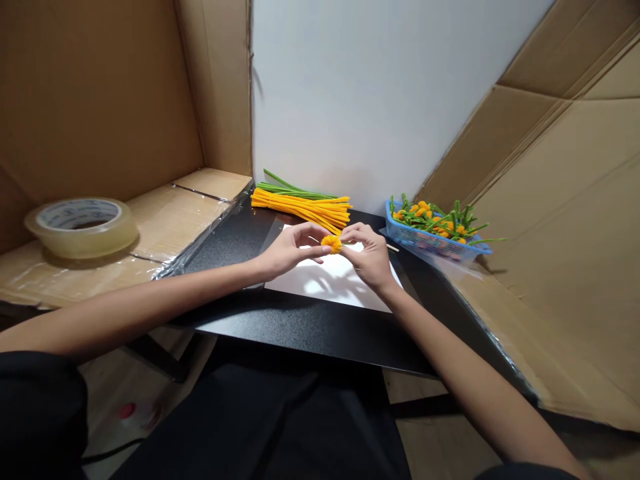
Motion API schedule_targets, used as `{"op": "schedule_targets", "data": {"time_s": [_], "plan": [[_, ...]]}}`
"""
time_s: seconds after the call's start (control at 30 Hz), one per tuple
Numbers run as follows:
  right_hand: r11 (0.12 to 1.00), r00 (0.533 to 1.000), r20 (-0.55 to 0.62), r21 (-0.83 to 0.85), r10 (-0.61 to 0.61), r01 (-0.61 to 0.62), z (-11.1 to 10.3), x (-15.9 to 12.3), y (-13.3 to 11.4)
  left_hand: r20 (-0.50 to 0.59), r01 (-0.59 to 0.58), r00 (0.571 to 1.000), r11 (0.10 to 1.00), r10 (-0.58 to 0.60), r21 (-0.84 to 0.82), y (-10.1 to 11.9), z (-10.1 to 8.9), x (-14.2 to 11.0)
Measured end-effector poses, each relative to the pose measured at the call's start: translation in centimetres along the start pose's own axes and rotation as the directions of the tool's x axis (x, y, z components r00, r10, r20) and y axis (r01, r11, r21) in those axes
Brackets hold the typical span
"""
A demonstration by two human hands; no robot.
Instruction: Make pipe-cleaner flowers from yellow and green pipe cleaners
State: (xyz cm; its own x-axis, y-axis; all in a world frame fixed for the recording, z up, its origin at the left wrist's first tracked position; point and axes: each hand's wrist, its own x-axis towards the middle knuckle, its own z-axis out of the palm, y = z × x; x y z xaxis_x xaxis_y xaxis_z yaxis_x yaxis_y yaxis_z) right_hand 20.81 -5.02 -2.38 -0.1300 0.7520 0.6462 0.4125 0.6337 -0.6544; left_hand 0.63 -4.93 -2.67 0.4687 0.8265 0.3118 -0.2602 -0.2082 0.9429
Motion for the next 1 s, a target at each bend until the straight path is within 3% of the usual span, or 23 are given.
{"op": "schedule_targets", "data": {"time_s": [0.2,0.3,0.43,0.63,0.87,1.0], "plan": [[0.993,0.997,-0.023,-0.095,-0.076,0.073,-0.1,-0.3,-1.2,-0.118,-0.01,0.993,0.999,0.014,0.036,-0.1,-0.2,0.0],[1.0,1.0,-0.023,0.005,0.015,-0.015,0.0,-0.5,-1.5,-0.17,-0.016,0.985,0.999,0.021,0.028,-0.1,-0.3,0.0],[0.972,0.982,0.073,0.146,0.174,-0.183,0.8,-0.7,-1.4,-0.151,-0.016,0.988,0.999,0.023,0.043,-0.3,-0.3,-0.1],[0.949,0.971,0.105,0.211,0.216,-0.234,1.5,-1.0,-0.9,-0.149,0.023,0.989,0.998,-0.014,0.057,-1.3,-0.9,0.1],[0.957,0.993,0.067,0.268,0.093,-0.108,1.7,-1.1,0.1,-0.211,0.067,0.974,0.995,-0.082,-0.074,-2.1,-0.7,0.1],[0.973,0.996,0.062,0.215,0.067,-0.079,1.8,-1.2,0.1,-0.221,0.11,0.965,0.982,-0.142,-0.152,-2.5,-0.6,0.2]]}}
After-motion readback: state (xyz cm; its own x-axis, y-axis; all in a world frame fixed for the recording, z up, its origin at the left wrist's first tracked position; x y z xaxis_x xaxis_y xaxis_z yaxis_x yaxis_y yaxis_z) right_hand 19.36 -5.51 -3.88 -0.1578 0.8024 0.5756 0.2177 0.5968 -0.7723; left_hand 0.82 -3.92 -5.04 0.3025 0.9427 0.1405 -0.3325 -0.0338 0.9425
